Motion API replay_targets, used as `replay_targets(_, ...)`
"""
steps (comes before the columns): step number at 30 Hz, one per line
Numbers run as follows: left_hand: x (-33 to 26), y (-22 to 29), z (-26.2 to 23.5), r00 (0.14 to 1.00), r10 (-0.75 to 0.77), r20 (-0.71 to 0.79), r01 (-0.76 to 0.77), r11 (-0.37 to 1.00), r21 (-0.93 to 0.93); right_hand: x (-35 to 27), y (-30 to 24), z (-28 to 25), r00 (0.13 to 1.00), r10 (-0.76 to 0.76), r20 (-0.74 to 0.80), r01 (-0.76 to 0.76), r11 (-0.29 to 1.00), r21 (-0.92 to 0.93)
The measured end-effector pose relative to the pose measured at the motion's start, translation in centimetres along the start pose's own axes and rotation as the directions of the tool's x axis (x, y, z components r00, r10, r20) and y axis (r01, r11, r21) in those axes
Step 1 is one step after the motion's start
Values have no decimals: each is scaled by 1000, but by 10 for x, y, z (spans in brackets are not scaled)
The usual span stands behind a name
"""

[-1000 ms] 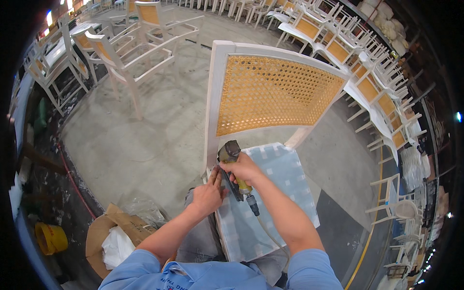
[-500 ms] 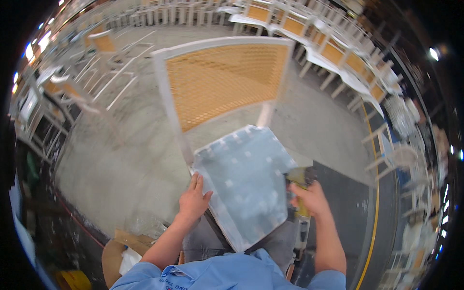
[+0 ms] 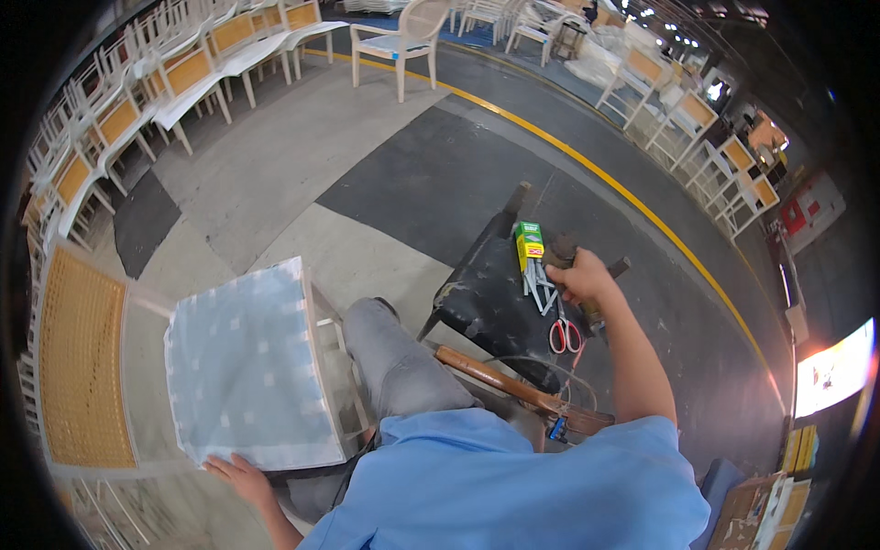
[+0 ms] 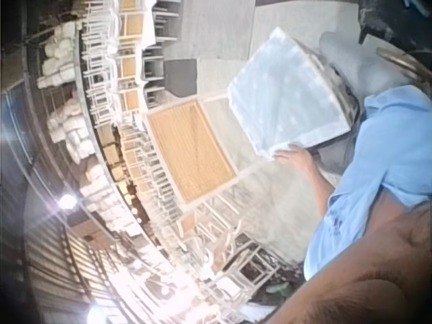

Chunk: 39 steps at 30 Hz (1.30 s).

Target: The person removes a protective plastic sheet from a white chair frame and places it aside. They then attach green webbing straps to the seat frame using a pneumatic staple gun, securing each strap in place.

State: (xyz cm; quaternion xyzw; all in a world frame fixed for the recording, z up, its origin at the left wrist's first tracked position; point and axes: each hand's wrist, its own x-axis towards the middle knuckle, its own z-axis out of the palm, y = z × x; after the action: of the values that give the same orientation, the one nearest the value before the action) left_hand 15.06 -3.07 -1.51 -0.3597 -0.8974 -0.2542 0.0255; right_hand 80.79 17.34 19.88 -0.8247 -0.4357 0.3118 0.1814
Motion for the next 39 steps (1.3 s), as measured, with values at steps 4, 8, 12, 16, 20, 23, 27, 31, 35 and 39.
replay_targets(4, -1, 9, -27, 966, -179, 189, 151, 977, 153, 52, 34, 65, 952, 2, 306, -97, 950, 297)
replay_targets(8, 6, 8, -45, 969, -177, 170, 149, 975, 167, 119, 49, 129, 829, -58, 557, -303, 789, 535)
replay_targets(12, 5, 16, -73, 975, -187, 119, 181, 981, 64, 176, 66, 151, 757, -24, 653, -421, 747, 515)
replay_targets(16, 12, 8, -154, 988, -153, 19, 152, 988, 34, 189, 77, 173, 868, 70, 492, -299, 864, 406)
replay_targets(20, 63, 54, -218, 980, -199, -25, 198, 980, -31, 150, 85, 158, 889, -445, 110, 421, 696, -581)
replay_targets(23, 135, 71, -275, 909, 247, -336, -206, 966, 153, 101, 55, 182, 823, -564, 68, 567, 823, -31)
replay_targets(27, 261, 87, -347, 813, 375, -446, -137, 866, 480, 22, -44, 272, 719, -551, 423, 348, 813, 467)
replay_targets(31, 342, 87, -357, 970, -142, -197, 223, 844, 489, -41, -114, 380, 602, -481, 638, 122, 844, 522)
replay_targets(35, 371, 48, -341, 976, -156, -154, 207, 882, 423, -73, -177, 428, 587, -275, 761, -236, 841, 486)
replay_targets(39, 369, -18, -364, 948, -227, -222, 299, 875, 381, -85, -238, 465, 656, -379, 652, -177, 763, 621)
